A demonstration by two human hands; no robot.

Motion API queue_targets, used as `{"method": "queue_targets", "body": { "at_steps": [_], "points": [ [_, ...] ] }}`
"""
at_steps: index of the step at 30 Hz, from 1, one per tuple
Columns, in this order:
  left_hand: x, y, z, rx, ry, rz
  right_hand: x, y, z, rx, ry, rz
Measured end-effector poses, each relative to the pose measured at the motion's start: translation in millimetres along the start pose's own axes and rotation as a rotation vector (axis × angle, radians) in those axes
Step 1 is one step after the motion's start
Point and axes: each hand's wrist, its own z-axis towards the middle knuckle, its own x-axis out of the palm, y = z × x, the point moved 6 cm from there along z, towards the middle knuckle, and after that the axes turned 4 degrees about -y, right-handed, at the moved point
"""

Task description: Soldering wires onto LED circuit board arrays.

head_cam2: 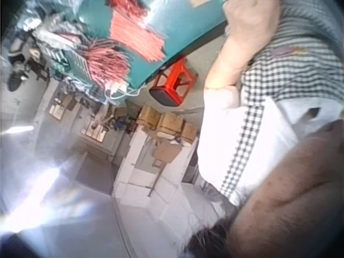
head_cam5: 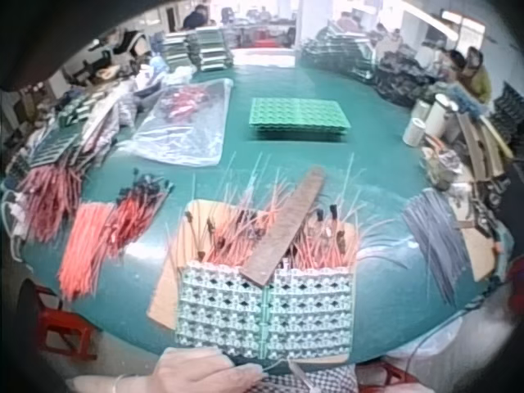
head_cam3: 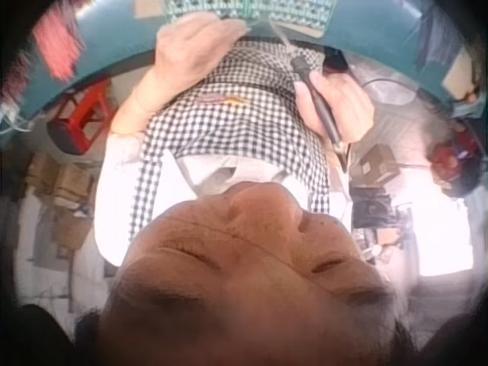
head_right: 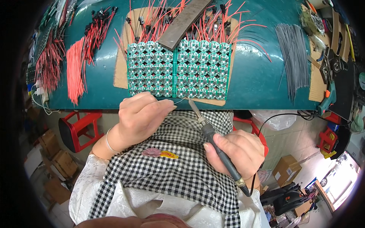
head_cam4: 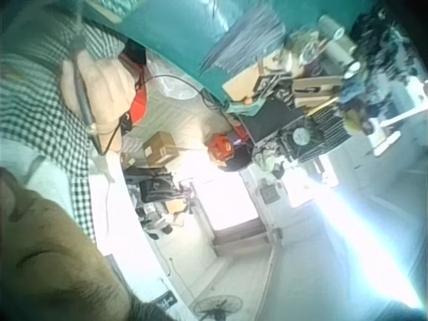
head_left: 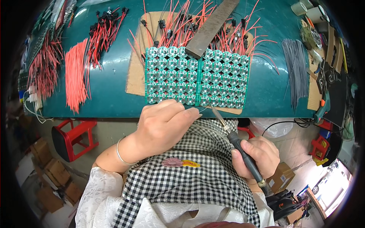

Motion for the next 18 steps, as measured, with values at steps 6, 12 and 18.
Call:
{"method": "queue_targets", "body": {
  "at_steps": [6,12,18],
  "points": [
    [4,3,-2,0.001,-0.015,-0.017,8,8,2,-0.054,0.078,-0.047],
    [9,1,0,0.0,-0.019,0.031,14,19,2,-0.031,0.14,-0.104],
    [6,-3,5,-0.024,0.0,0.031,14,24,10,-0.053,0.151,-0.136]
  ]
}}
